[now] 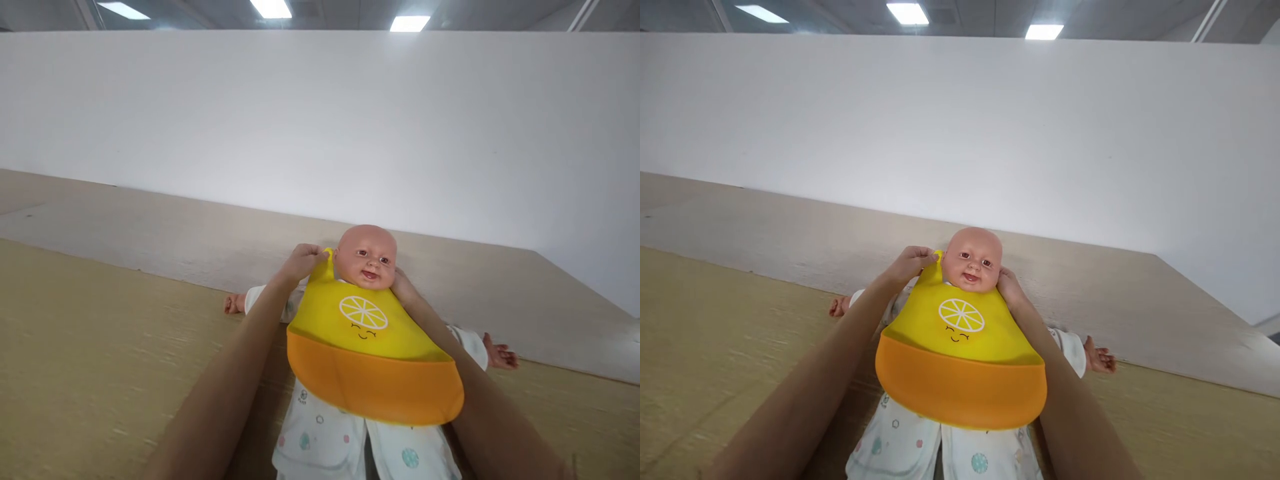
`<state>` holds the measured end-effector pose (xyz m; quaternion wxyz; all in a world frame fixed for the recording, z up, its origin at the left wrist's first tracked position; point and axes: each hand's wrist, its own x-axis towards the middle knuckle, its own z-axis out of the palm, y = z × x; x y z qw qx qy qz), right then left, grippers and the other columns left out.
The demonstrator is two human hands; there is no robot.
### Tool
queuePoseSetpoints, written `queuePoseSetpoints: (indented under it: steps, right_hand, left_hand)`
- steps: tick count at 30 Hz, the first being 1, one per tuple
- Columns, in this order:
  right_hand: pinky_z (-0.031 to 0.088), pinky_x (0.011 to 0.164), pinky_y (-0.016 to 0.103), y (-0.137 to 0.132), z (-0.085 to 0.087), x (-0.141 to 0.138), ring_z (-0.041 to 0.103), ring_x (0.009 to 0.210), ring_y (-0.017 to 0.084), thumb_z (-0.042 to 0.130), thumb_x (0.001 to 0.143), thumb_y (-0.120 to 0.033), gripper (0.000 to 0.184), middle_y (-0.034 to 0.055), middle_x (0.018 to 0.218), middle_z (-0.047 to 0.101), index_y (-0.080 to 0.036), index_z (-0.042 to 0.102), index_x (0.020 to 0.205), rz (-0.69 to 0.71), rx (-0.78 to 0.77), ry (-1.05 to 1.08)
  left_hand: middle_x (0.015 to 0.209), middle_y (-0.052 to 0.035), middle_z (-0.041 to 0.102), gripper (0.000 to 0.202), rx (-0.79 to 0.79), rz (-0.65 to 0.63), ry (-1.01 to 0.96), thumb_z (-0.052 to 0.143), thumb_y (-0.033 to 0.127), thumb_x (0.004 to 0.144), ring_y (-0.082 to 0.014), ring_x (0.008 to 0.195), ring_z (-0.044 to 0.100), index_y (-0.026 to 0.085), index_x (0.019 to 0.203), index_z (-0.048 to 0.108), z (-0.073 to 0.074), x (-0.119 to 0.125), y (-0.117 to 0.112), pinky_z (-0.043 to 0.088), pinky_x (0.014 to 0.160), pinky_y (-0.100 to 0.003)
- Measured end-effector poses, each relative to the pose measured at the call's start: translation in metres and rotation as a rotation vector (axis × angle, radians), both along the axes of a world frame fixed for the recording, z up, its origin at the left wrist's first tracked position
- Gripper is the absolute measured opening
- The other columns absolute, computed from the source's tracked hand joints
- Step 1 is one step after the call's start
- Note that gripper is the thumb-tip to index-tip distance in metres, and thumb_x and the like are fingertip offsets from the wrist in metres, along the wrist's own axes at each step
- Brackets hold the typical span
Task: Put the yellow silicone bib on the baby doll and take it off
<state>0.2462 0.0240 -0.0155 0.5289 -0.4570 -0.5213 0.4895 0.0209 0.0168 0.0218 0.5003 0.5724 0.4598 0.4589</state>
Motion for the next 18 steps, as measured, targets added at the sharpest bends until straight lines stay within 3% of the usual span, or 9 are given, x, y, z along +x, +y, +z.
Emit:
queuePoseSetpoints:
  steps: [4, 8, 12, 15, 18]
  right_hand:
    - [0.052, 0.075, 0.039, 0.0, 0.006, 0.003, 0.066, 0.083, 0.029, 0.065, 0.055, -0.031, 0.015, 0.0051, 0.07, 0.072, -0.022, 0.067, 0.066, 0.024, -0.068, 0.066]
    - [0.052, 0.069, 0.035, 0.001, 0.012, 0.007, 0.067, 0.077, 0.026, 0.06, 0.051, -0.023, 0.023, 0.0031, 0.074, 0.073, -0.021, 0.069, 0.073, 0.08, -0.107, 0.06]
    - [0.05, 0.063, 0.031, 0.002, 0.016, 0.007, 0.066, 0.069, 0.022, 0.058, 0.05, -0.022, 0.03, 0.0021, 0.074, 0.073, -0.019, 0.069, 0.077, 0.077, -0.107, 0.018]
    - [0.049, 0.063, 0.029, 0.004, 0.02, 0.007, 0.065, 0.068, 0.021, 0.058, 0.05, -0.024, 0.036, 0.0021, 0.074, 0.073, -0.018, 0.069, 0.084, 0.088, -0.12, 0.019]
    - [0.049, 0.065, 0.028, 0.007, 0.027, 0.01, 0.064, 0.07, 0.02, 0.057, 0.05, -0.022, 0.038, 0.0021, 0.073, 0.072, -0.016, 0.07, 0.086, 0.049, -0.087, -0.102]
  left_hand:
    - [0.044, 0.0052, 0.037, 0.026, 0.083, 0.122, 0.317, 0.054, 0.024, 0.068, -0.0074, 0.047, 0.035, 0.015, 0.045, 0.048, 0.008, 0.001, 0.005, 0.023, 0.047, -0.022]
    - [0.046, 0.0035, 0.045, 0.015, 0.144, 0.217, 0.336, 0.055, 0.017, 0.064, -0.0098, 0.05, 0.041, 0.016, 0.049, 0.055, 0.009, 0.005, 0.007, 0.03, 0.049, -0.021]
    - [0.057, -0.0011, 0.061, 0.013, 0.197, 0.117, 0.334, 0.052, 0.013, 0.06, -0.0154, 0.064, 0.054, 0.017, 0.057, 0.064, 0.007, 0.009, 0.004, 0.04, 0.059, -0.022]
    - [0.057, -0.0007, 0.061, 0.015, 0.185, 0.064, 0.38, 0.05, 0.015, 0.059, -0.0169, 0.066, 0.056, 0.014, 0.054, 0.064, 0.004, 0.01, 0.002, 0.041, 0.06, -0.023]
    - [0.06, 0.0009, 0.062, 0.02, 0.129, 0.059, 0.277, 0.052, 0.023, 0.061, -0.017, 0.067, 0.057, 0.013, 0.067, 0.069, 0.002, 0.01, 0.001, 0.042, 0.059, -0.023]
